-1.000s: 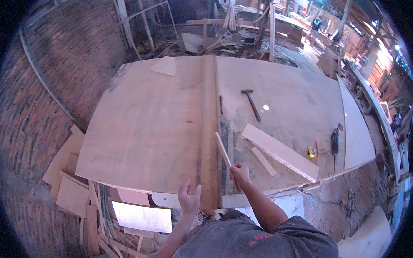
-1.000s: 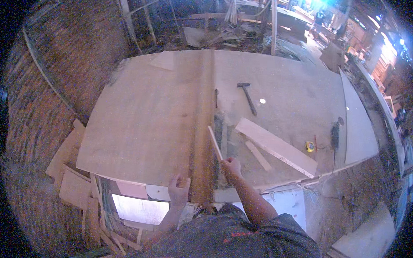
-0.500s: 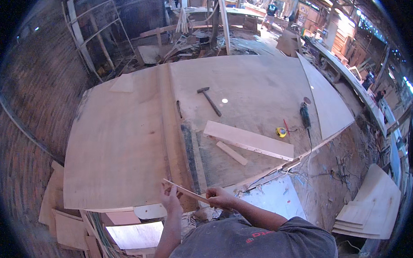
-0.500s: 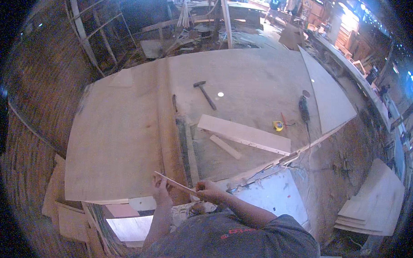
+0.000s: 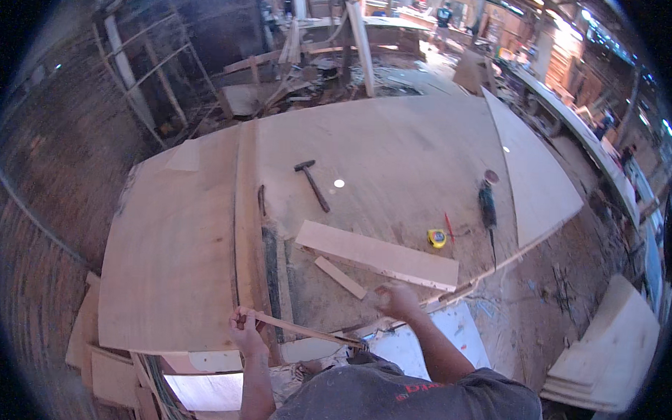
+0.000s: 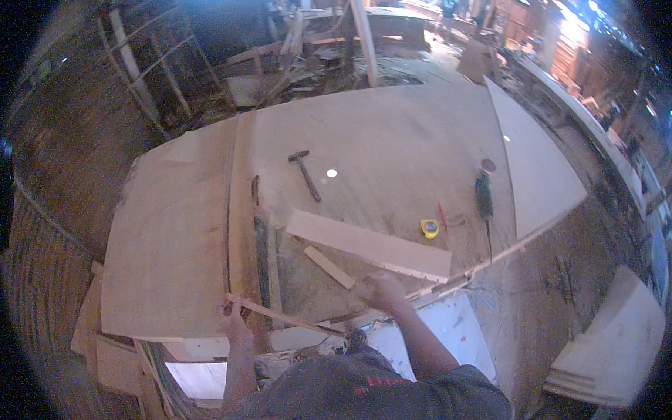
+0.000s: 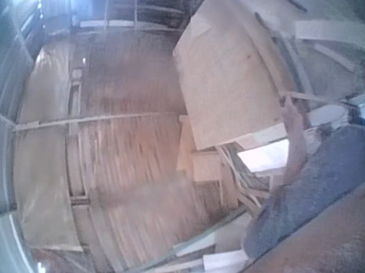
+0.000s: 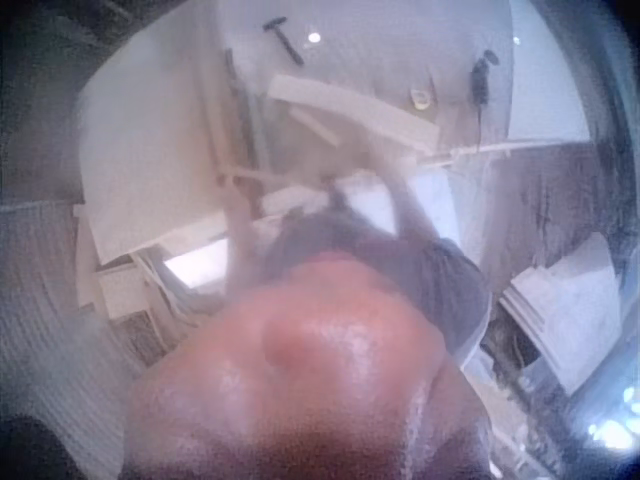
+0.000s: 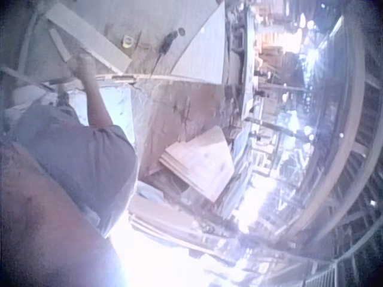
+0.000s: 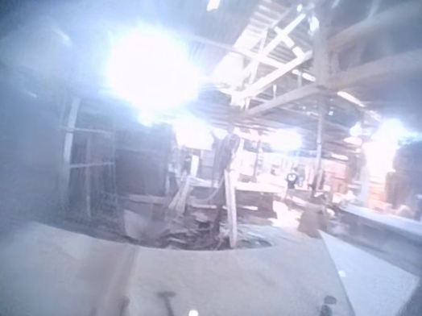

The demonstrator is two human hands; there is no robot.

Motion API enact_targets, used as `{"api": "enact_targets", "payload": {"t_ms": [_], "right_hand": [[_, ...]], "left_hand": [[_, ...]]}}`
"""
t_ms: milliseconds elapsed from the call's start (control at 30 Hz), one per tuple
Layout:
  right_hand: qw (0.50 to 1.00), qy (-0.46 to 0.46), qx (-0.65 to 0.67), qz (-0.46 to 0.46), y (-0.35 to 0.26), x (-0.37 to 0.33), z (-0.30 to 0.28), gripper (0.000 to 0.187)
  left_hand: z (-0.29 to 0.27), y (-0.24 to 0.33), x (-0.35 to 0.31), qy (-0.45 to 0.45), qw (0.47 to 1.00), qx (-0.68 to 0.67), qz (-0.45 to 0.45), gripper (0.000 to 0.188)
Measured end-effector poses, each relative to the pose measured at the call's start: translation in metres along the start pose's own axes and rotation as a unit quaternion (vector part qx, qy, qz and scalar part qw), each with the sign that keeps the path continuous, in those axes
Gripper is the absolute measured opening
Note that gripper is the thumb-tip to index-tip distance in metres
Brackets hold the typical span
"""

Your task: The person assembles small wooden pieces on a workbench, using a hammer to tap them into place and a pencil to mark measurements. They repeatedly pick up, align, and hammer thin wooden strips, then mark a larger board with a pencil.

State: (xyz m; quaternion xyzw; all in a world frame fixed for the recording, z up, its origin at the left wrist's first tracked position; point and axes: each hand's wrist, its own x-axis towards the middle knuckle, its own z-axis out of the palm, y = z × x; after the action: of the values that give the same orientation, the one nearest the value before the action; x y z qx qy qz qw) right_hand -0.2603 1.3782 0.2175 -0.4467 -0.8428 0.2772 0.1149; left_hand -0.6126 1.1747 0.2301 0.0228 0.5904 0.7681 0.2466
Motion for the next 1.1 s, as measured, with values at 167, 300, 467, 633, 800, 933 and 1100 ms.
{"api": "enact_targets", "payload": {"t_ms": [167, 300, 467, 633, 800, 933, 1100], "right_hand": [[0.986, -0.004, -0.148, 0.079, 0.095, 0.041, -0.056, 0.086], [0.972, -0.079, -0.211, 0.071, 0.118, 0.055, -0.065, 0.105], [0.984, -0.063, -0.162, 0.047, 0.115, 0.063, -0.06, 0.115], [0.978, -0.084, -0.173, 0.081, 0.106, 0.062, -0.065, 0.118], [0.989, -0.007, -0.106, 0.107, 0.096, 0.056, -0.072, 0.104], [0.985, 0.006, -0.078, 0.152, 0.093, 0.044, -0.063, 0.085], [0.985, -0.013, -0.025, 0.171, 0.109, 0.027, -0.035, 0.058]], "left_hand": [[0.002, 0.013, -0.011, 0.065, 0.997, 0.007, 0.031, 0.031], [-0.011, 0.017, -0.017, 0.127, 0.991, -0.004, 0.041, 0.034], [-0.041, 0.012, -0.022, 0.175, 0.984, -0.014, 0.036, 0.035], [-0.063, -0.003, -0.009, 0.223, 0.972, -0.071, 0.023, 0.04], [-0.073, -0.006, 0.014, 0.204, 0.975, -0.083, 0.006, 0.042], [-0.077, -0.001, 0.028, 0.183, 0.977, -0.107, 0.004, 0.044], [-0.092, 0.006, 0.043, 0.15, 0.981, -0.119, 0.009, 0.048]]}}
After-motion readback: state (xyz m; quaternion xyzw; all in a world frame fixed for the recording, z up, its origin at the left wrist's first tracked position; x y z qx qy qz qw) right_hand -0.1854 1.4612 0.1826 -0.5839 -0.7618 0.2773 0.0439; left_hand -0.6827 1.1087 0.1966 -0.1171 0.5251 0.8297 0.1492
